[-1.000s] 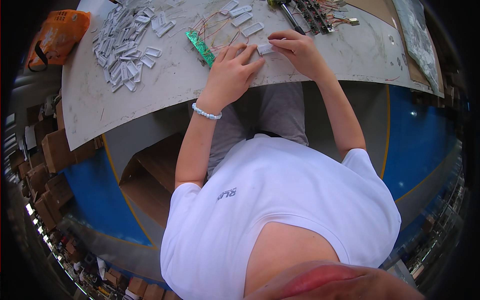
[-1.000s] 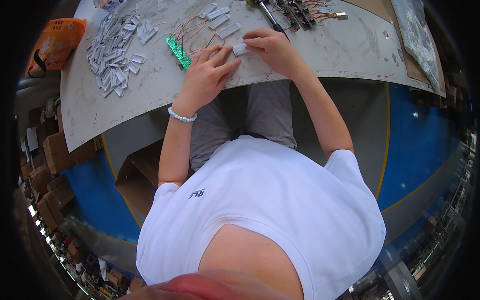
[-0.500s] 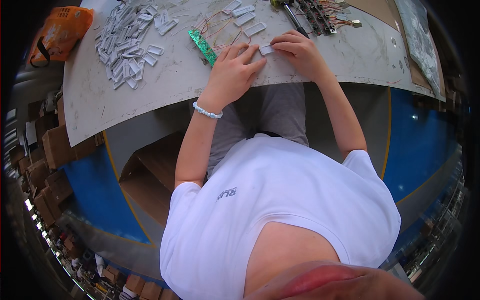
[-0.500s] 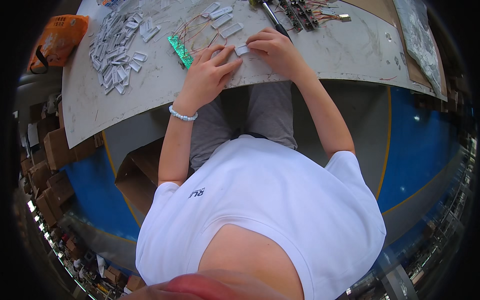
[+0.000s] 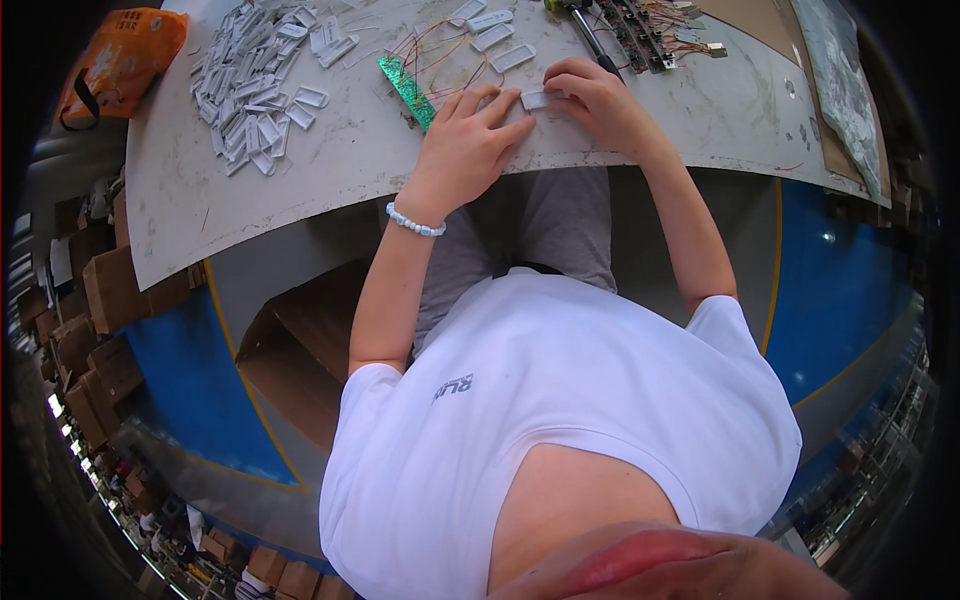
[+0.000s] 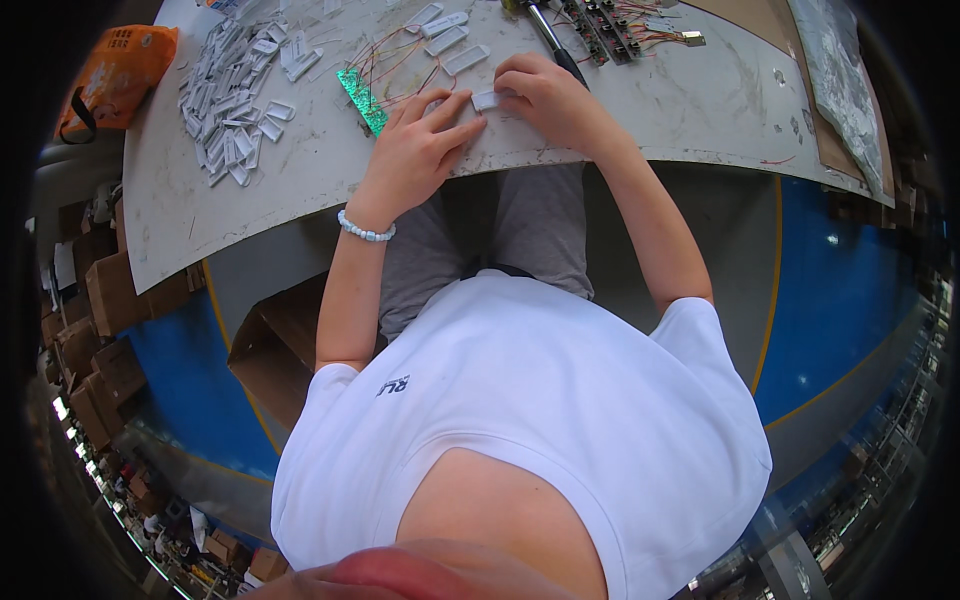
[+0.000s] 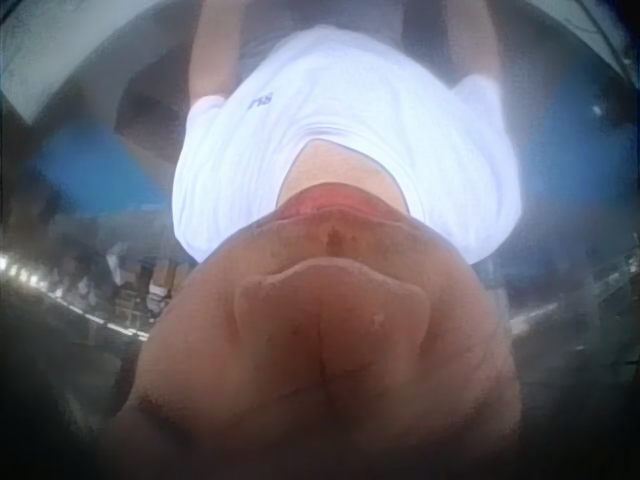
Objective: The person assembles LED components by fitting plastic covers over circuit strips and securing them with a small hammer.
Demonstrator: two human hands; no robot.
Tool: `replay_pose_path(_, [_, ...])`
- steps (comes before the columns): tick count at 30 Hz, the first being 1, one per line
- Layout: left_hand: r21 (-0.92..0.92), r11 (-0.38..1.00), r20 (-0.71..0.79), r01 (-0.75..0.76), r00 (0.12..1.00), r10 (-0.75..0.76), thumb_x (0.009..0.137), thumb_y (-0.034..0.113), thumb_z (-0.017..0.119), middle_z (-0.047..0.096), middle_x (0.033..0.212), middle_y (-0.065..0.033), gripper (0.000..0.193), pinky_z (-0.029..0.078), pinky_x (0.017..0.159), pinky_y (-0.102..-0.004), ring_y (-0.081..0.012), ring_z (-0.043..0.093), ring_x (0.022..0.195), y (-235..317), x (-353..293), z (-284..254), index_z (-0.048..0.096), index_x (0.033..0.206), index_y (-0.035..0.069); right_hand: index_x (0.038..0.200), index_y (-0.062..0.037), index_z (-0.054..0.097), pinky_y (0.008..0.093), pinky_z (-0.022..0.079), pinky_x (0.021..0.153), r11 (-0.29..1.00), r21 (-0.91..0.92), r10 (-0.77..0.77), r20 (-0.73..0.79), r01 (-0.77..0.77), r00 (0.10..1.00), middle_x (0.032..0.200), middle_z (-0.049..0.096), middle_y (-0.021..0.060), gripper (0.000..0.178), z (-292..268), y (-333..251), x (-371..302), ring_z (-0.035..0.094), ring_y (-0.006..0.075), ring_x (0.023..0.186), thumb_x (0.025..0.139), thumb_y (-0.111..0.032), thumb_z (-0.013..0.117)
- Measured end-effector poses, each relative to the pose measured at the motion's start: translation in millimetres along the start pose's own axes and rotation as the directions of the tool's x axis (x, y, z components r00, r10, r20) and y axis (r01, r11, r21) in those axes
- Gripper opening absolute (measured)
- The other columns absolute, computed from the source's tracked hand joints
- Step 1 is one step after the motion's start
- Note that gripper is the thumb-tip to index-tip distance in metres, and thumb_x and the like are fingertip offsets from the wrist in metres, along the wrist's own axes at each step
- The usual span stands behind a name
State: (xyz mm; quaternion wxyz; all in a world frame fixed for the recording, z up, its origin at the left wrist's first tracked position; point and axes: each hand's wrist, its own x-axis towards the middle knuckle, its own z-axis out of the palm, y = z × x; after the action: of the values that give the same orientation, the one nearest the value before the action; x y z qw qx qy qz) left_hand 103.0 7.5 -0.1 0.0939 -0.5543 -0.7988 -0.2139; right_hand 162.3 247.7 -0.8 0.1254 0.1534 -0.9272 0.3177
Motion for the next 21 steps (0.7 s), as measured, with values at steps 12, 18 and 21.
replay_pose_path(12, [0.002,1.000,0.003,0.003,1.000,-0.003,0.084,0.013,0.068,0.060,0.136,-0.0038,0.036,0.044,0.104,-0.0444,-0.0285,0.054,0.125,0.5,-0.7,0.3,0.069,0.119,0.022,0.104,0.0005,0.065,0.0339,0.054,0.077,1.000,-0.006,-0.005,0.062,0.005,0.998,0.114,0.063,0.0092,0.017,-7.9,4.6,3.4,0.065,0.0237,0.086,0.089,-0.007,0.070])
replay_pose_path(18, [0.015,1.000,0.003,0.002,1.000,-0.002,0.084,0.013,0.068,0.060,0.137,-0.0039,0.037,0.043,0.104,-0.0439,-0.0281,0.053,0.126,0.4,-1.3,0.3,0.069,0.120,0.021,0.104,-0.0002,0.067,0.0341,0.055,0.077,1.000,0.002,0.005,0.064,-0.005,0.998,0.112,0.065,0.0089,0.018,-7.3,3.4,5.0,0.066,0.0245,0.087,0.087,-0.005,0.071])
replay_pose_path(21, [0.017,1.000,0.006,0.000,1.000,0.000,0.084,0.014,0.068,0.060,0.137,-0.0040,0.037,0.043,0.104,-0.0437,-0.0280,0.053,0.126,0.3,-1.0,-0.4,0.069,0.120,0.021,0.105,-0.0010,0.069,0.0346,0.055,0.077,1.000,-0.001,0.029,0.066,-0.029,0.997,0.109,0.066,0.0090,0.019,-7.2,2.0,6.7,0.067,0.0250,0.088,0.087,-0.005,0.071])
